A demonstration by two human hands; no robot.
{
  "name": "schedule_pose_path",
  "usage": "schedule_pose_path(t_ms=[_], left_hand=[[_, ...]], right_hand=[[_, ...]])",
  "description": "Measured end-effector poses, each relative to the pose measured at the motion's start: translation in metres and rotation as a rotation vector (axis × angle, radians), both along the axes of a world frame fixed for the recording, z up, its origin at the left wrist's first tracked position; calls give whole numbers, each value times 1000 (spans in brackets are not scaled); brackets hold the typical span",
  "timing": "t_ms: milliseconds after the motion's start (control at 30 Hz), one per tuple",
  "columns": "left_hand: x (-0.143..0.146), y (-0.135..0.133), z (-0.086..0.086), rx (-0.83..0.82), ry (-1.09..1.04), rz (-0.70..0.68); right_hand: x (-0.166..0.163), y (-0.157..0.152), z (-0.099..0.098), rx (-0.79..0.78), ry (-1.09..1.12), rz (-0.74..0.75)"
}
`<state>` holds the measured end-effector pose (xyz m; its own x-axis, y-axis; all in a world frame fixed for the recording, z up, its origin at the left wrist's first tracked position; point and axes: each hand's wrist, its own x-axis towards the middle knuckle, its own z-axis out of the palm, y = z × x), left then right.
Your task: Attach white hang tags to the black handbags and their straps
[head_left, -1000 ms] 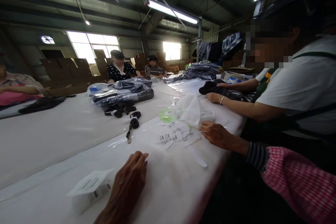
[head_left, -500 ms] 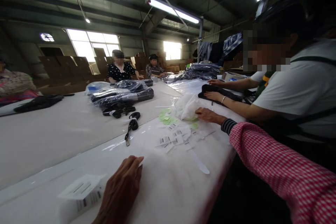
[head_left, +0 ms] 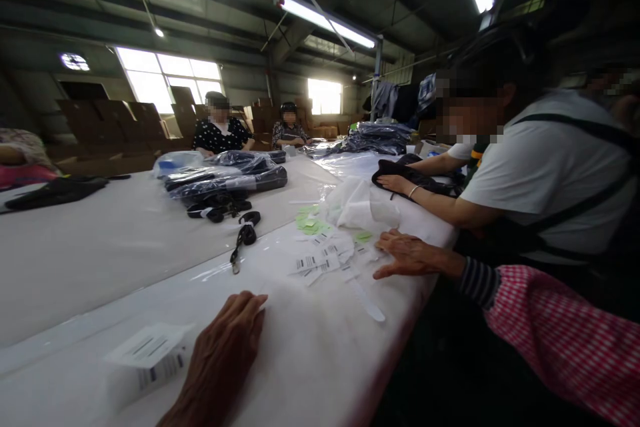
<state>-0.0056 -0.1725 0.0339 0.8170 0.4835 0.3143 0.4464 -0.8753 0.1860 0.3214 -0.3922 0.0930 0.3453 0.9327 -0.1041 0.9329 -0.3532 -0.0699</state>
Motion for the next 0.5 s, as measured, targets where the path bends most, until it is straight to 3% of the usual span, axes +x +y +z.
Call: schedule_pose_path(t_ms=[233, 500], left_hand=[[1, -5, 8, 13, 38, -19], [4, -8, 9, -10, 82, -4]], right_hand=[[-17, -13, -13, 19, -186, 0], [-14, -15, -15, 54, -130, -24]])
